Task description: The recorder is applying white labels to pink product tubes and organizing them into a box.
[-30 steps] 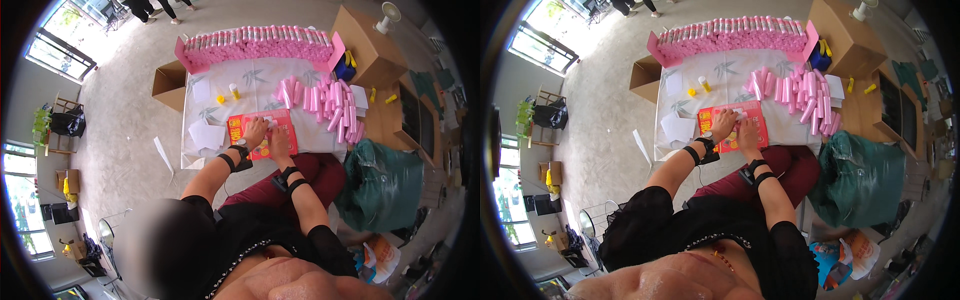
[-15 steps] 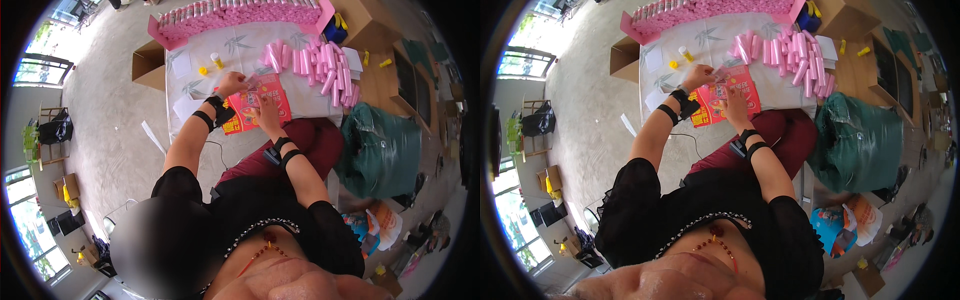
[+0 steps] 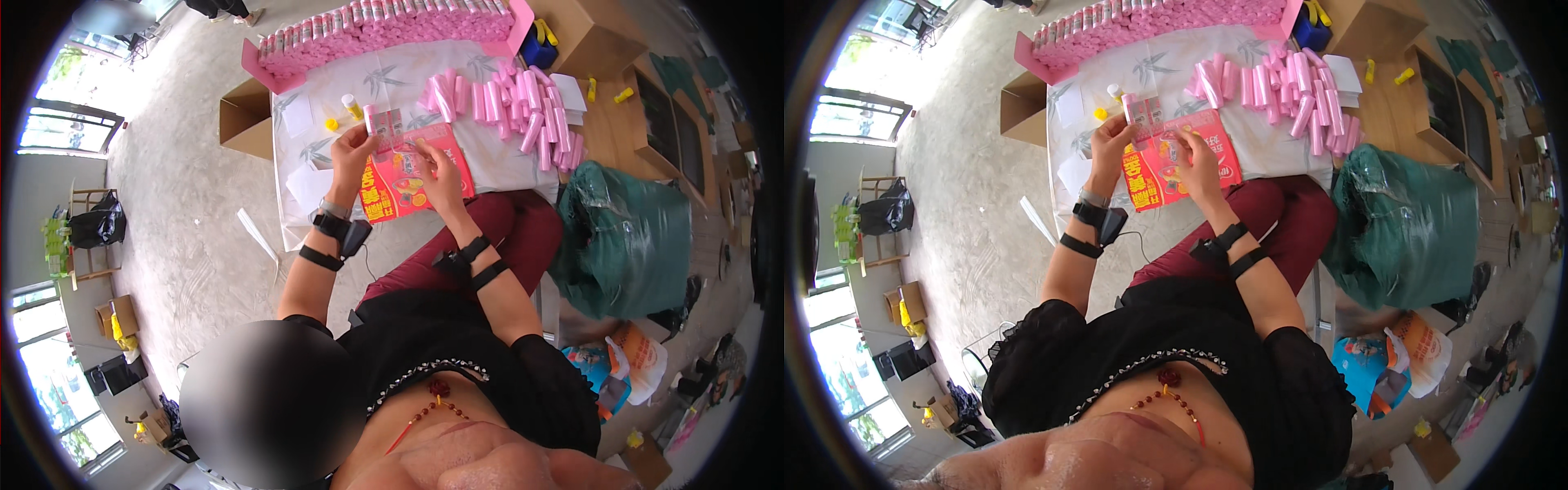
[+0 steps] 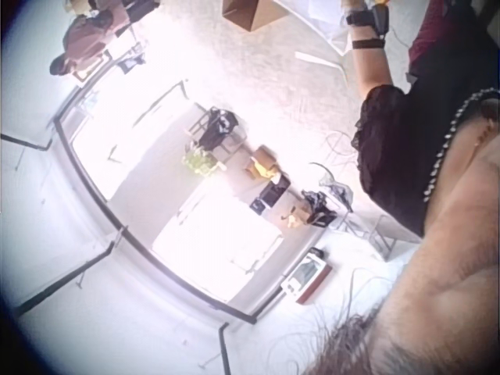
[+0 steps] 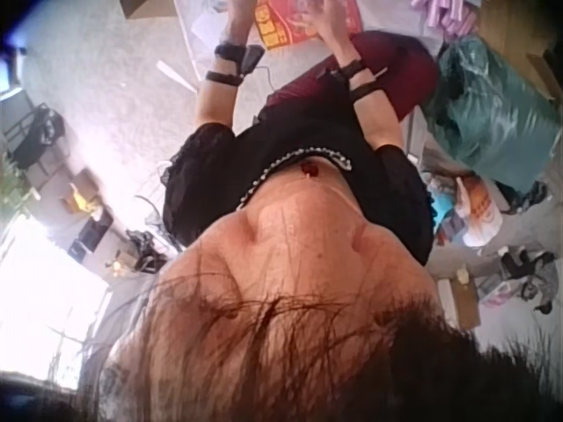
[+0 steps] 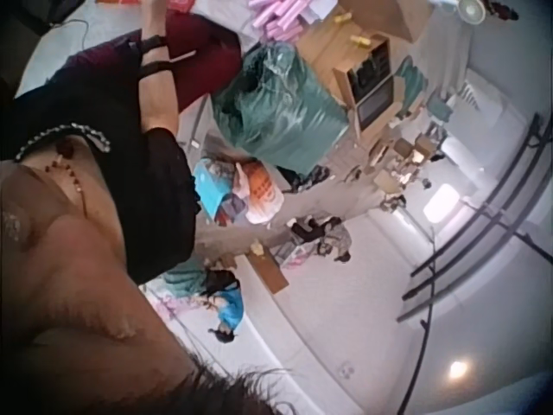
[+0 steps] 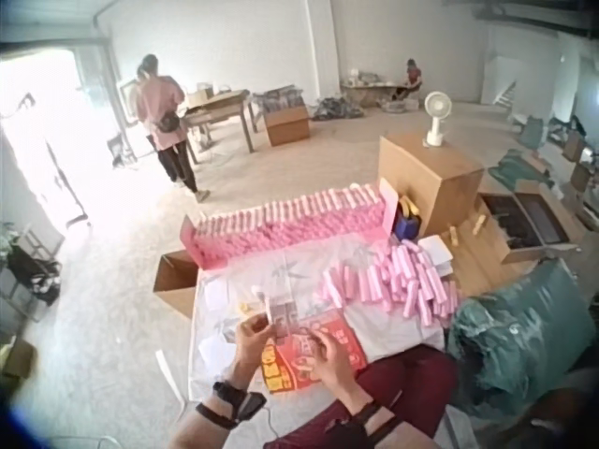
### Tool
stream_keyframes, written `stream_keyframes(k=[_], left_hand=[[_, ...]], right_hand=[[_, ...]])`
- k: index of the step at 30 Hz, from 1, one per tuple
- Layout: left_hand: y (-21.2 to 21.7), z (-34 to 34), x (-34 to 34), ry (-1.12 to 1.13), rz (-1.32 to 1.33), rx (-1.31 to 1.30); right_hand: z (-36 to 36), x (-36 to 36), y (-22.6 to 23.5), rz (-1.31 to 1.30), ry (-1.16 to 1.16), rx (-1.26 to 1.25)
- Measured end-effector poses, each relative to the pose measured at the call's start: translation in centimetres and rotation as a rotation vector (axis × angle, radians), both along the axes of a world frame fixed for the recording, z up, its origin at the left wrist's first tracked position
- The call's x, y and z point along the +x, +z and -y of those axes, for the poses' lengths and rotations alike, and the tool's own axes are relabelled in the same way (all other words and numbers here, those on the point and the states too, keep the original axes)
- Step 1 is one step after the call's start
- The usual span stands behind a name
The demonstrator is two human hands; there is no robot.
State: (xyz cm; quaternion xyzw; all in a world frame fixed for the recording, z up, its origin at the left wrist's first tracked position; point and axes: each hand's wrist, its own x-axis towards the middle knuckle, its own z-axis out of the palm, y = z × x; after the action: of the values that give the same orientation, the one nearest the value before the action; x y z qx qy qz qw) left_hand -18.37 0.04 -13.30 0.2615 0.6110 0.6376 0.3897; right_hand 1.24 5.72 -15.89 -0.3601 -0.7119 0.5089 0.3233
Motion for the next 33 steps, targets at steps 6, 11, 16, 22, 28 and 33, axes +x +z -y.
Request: stream_keyframes(k=[6,11,16,22,28,33], left_hand=[[8.5,-0.1,9.7,0.180,-1.067,0.217],[11.9,-0.6,14.4,0.161,-1.291,0.441],[13.6,-1.2,17.9,0.062,-1.393,0.506],[13.8,-1.5,19.6,-0.013,-1.421,0.511],[14.7,-1.8,20.5,-0.072,-1.408,0.563],[15.0,-2.0,20.3,-0.072,-1.416,0.610]], right_hand=[[2.8,0.2,9.6,-0.639,-0.169,-0.343],[2.9,3.6,11.9,-0.767,-0.155,-0.231],[2.6,7.1,12.9,-1.014,-0.223,-0.454],[2.1,9.0,12.9,-1.059,-0.249,-0.453],[1.4,10.4,12.1,-1.090,-0.220,-0.396],[1.6,11.0,12.1,-1.113,-0.247,-0.328]])
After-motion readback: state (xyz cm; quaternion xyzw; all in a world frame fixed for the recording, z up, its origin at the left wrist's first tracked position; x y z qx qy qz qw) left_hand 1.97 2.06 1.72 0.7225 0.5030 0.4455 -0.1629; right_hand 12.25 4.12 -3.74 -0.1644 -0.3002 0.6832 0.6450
